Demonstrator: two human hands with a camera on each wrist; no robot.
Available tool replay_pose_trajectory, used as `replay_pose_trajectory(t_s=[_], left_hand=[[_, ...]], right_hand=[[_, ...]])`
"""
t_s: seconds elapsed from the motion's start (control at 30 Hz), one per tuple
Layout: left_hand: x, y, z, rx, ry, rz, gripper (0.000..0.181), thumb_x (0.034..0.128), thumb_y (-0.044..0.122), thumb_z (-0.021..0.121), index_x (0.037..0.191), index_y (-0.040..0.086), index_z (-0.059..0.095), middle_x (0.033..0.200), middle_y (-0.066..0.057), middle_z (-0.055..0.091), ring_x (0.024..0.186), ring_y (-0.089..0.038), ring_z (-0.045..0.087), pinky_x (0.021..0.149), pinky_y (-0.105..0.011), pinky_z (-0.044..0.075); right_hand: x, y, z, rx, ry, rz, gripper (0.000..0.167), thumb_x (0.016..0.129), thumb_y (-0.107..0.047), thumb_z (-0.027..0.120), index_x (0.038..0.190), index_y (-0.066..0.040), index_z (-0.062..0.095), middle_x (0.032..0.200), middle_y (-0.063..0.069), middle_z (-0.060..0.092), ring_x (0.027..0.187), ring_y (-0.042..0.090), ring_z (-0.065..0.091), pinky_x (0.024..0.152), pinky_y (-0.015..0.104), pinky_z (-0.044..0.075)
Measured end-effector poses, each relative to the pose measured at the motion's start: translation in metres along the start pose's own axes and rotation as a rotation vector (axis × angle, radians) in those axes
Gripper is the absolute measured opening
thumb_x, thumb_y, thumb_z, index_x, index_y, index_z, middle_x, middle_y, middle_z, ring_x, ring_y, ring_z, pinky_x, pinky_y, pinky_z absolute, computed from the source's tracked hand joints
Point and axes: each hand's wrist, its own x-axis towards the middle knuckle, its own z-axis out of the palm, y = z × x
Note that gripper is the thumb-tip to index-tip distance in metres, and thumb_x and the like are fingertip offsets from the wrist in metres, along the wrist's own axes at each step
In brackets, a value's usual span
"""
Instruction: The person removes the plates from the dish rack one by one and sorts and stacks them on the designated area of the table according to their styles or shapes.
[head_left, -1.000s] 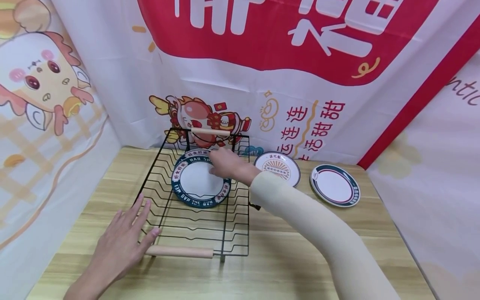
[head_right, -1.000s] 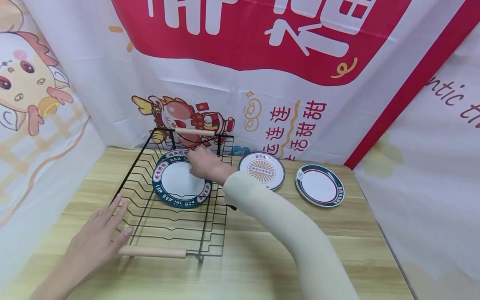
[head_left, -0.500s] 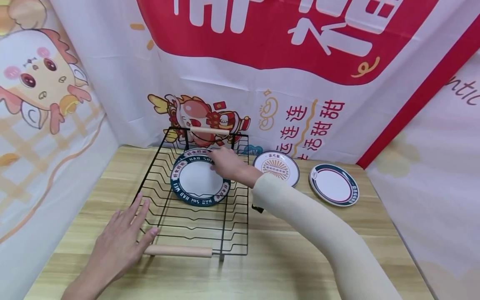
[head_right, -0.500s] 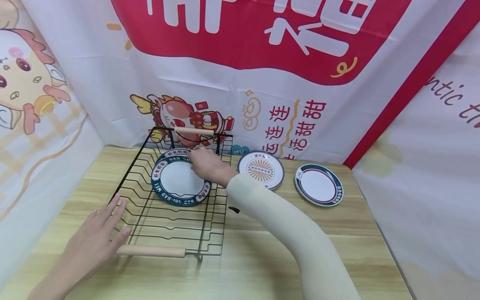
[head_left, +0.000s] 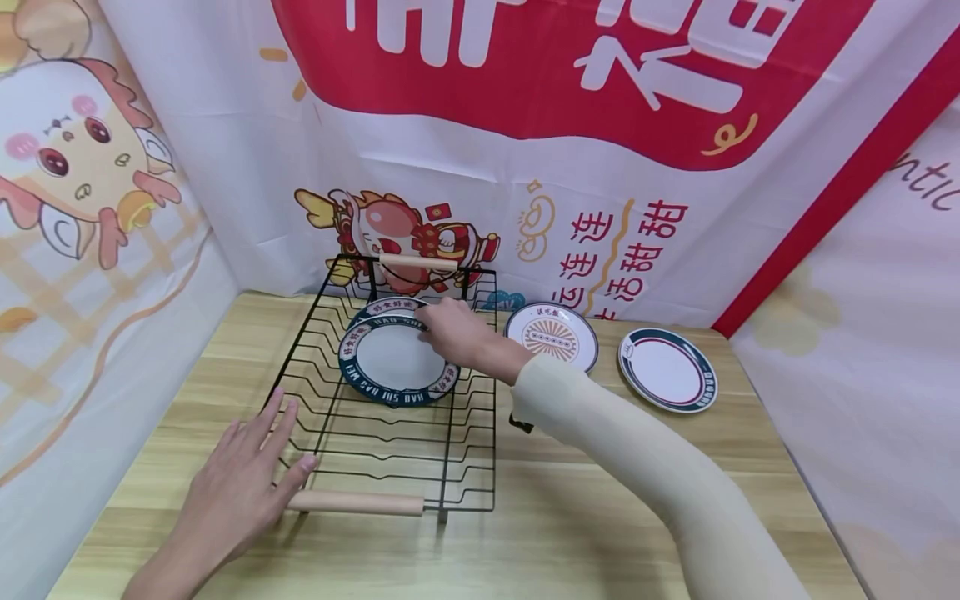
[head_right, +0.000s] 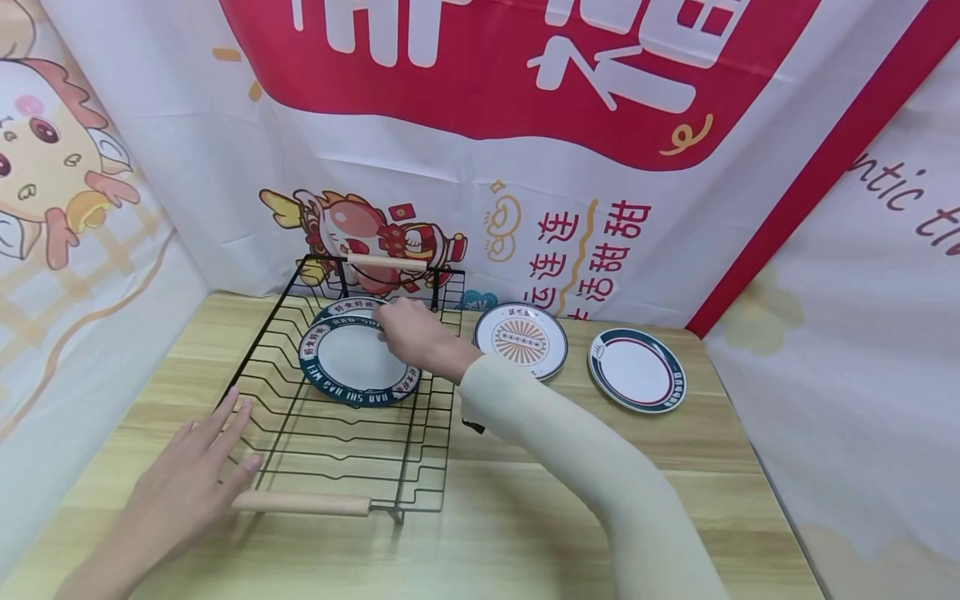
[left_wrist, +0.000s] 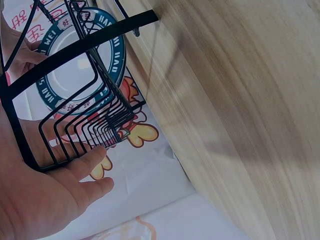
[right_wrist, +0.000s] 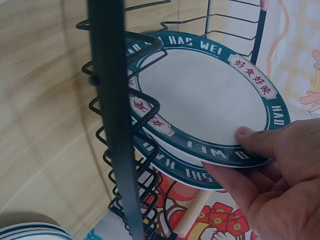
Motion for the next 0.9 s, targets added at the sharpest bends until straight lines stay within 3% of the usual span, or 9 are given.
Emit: replay_pose_trajectory(t_s=[0.2,0.37,0.5,0.73,0.9], left_hand=[[-0.001,0.002,-0.001,-0.020,-0.011,-0.013,0.077,0.1100,0.048,0.050,0.167,0.002,0.026,0.175,-0.021,0.018,0.153,-0.051,0.029,0.129,-0.030,-0.015],[0.000,0.001,-0.002,-0.009,-0.017,-0.006,0.077,0.1105,0.048,0.049,0.166,0.001,0.025,0.175,-0.022,0.017,0.152,-0.052,0.030,0.129,-0.033,-0.015],[0.000,0.001,-0.001,-0.006,-0.024,-0.006,0.077,0.1108,0.048,0.049,0.167,0.001,0.024,0.175,-0.021,0.016,0.153,-0.052,0.029,0.129,-0.033,-0.016],[0.001,0.003,-0.003,-0.014,-0.044,-0.024,0.078,0.1105,0.050,0.048,0.167,0.002,0.025,0.176,-0.018,0.013,0.152,-0.053,0.029,0.128,-0.032,-0.016],[0.000,0.001,-0.002,-0.008,-0.032,-0.021,0.077,0.1106,0.049,0.049,0.167,0.002,0.025,0.176,-0.020,0.014,0.152,-0.053,0.030,0.128,-0.032,-0.017]], right_hand=[[-0.012,0.003,-0.002,0.016,0.102,-0.021,0.014,0.106,-0.016,0.067,0.115,-0.009,0.075,0.103,0.006,0.079,0.084,0.014,0.073,0.069,0.024,0.061],[-0.025,0.004,-0.006,0.094,0.211,-0.015,0.010,0.106,-0.014,0.067,0.106,-0.008,0.074,0.091,0.006,0.077,0.068,0.013,0.068,0.058,0.023,0.056],[-0.035,0.007,-0.012,0.124,0.314,-0.003,0.010,0.105,-0.015,0.068,0.106,-0.008,0.075,0.085,0.005,0.075,0.064,0.013,0.064,0.055,0.023,0.052],[-0.057,0.016,-0.035,0.173,0.441,-0.034,0.011,0.103,-0.010,0.070,0.093,-0.004,0.070,0.074,0.006,0.070,0.060,0.015,0.060,0.053,0.025,0.050],[-0.081,0.027,-0.056,0.236,0.473,0.033,0.010,0.103,-0.010,0.069,0.097,-0.001,0.072,0.075,0.009,0.071,0.056,0.016,0.059,0.049,0.026,0.050]])
